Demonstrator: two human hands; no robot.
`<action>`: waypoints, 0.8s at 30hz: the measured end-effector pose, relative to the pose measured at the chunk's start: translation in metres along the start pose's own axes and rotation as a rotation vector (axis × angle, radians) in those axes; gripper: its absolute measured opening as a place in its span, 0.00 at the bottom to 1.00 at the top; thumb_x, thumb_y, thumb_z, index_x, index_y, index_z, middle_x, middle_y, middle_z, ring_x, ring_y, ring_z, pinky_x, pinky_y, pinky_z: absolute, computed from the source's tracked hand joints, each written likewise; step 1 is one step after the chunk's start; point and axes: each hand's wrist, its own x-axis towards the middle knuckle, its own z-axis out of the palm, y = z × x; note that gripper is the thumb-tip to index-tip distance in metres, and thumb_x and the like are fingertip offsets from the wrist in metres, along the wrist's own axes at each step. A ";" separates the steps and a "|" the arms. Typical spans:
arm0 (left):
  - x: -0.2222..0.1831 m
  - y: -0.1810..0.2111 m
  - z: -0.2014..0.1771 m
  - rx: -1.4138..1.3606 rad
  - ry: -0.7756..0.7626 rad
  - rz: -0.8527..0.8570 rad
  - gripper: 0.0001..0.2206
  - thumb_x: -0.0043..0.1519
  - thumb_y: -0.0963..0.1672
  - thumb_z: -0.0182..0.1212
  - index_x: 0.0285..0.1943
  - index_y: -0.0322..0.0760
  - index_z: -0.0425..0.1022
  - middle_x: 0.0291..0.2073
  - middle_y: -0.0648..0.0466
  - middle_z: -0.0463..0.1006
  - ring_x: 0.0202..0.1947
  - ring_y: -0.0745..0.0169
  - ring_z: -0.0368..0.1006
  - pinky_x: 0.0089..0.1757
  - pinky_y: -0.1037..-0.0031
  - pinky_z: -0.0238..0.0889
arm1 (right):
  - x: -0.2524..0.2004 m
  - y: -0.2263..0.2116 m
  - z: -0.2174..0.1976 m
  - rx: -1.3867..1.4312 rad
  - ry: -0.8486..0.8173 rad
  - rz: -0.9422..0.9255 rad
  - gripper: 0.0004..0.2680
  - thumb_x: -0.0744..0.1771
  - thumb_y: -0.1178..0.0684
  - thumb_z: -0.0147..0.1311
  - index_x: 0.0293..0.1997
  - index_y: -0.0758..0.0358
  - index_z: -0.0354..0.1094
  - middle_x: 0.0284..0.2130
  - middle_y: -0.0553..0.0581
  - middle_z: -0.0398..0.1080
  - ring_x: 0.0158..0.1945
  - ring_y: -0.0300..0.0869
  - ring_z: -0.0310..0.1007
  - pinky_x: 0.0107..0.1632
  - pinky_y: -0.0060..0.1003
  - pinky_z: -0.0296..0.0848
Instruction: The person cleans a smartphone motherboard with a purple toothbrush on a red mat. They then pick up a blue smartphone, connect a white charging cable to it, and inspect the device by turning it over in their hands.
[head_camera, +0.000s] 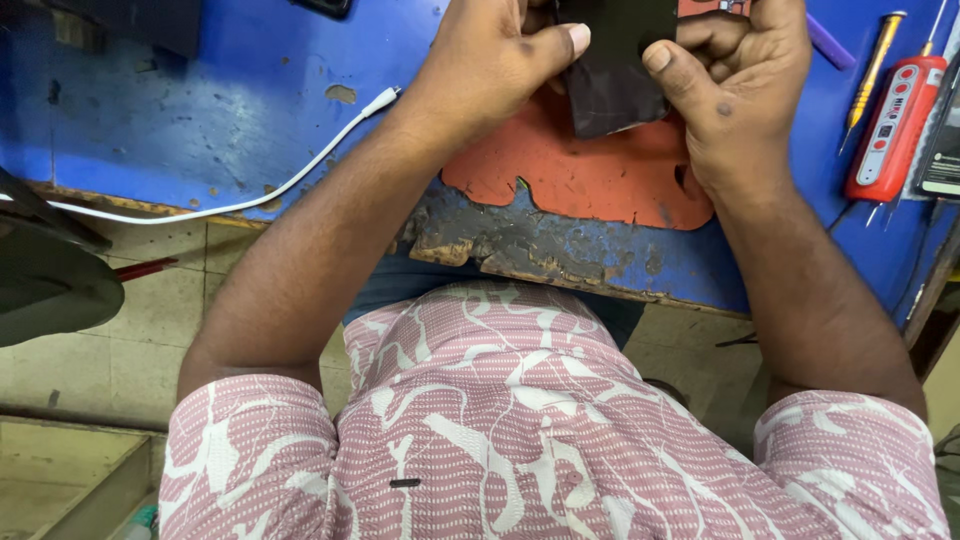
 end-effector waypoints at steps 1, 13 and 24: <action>0.000 0.000 -0.001 -0.005 0.002 -0.004 0.10 0.69 0.38 0.60 0.57 0.26 0.71 0.48 0.50 0.81 0.49 0.63 0.80 0.50 0.70 0.76 | 0.001 -0.001 0.001 0.004 0.003 0.013 0.23 0.71 0.67 0.64 0.73 0.69 0.52 0.43 0.59 0.75 0.41 0.37 0.78 0.44 0.25 0.77; -0.003 0.008 -0.004 0.144 0.065 0.053 0.07 0.69 0.39 0.63 0.51 0.26 0.74 0.41 0.52 0.81 0.43 0.66 0.80 0.45 0.71 0.76 | 0.002 -0.011 0.008 0.033 -0.061 0.030 0.22 0.69 0.66 0.62 0.69 0.69 0.52 0.51 0.59 0.74 0.47 0.39 0.80 0.50 0.29 0.82; -0.005 0.023 -0.001 0.265 0.098 -0.081 0.07 0.70 0.41 0.62 0.44 0.26 0.77 0.33 0.51 0.78 0.35 0.65 0.73 0.39 0.71 0.69 | 0.000 -0.022 0.014 0.014 -0.313 0.029 0.16 0.70 0.62 0.59 0.63 0.66 0.57 0.53 0.56 0.71 0.54 0.37 0.77 0.56 0.33 0.82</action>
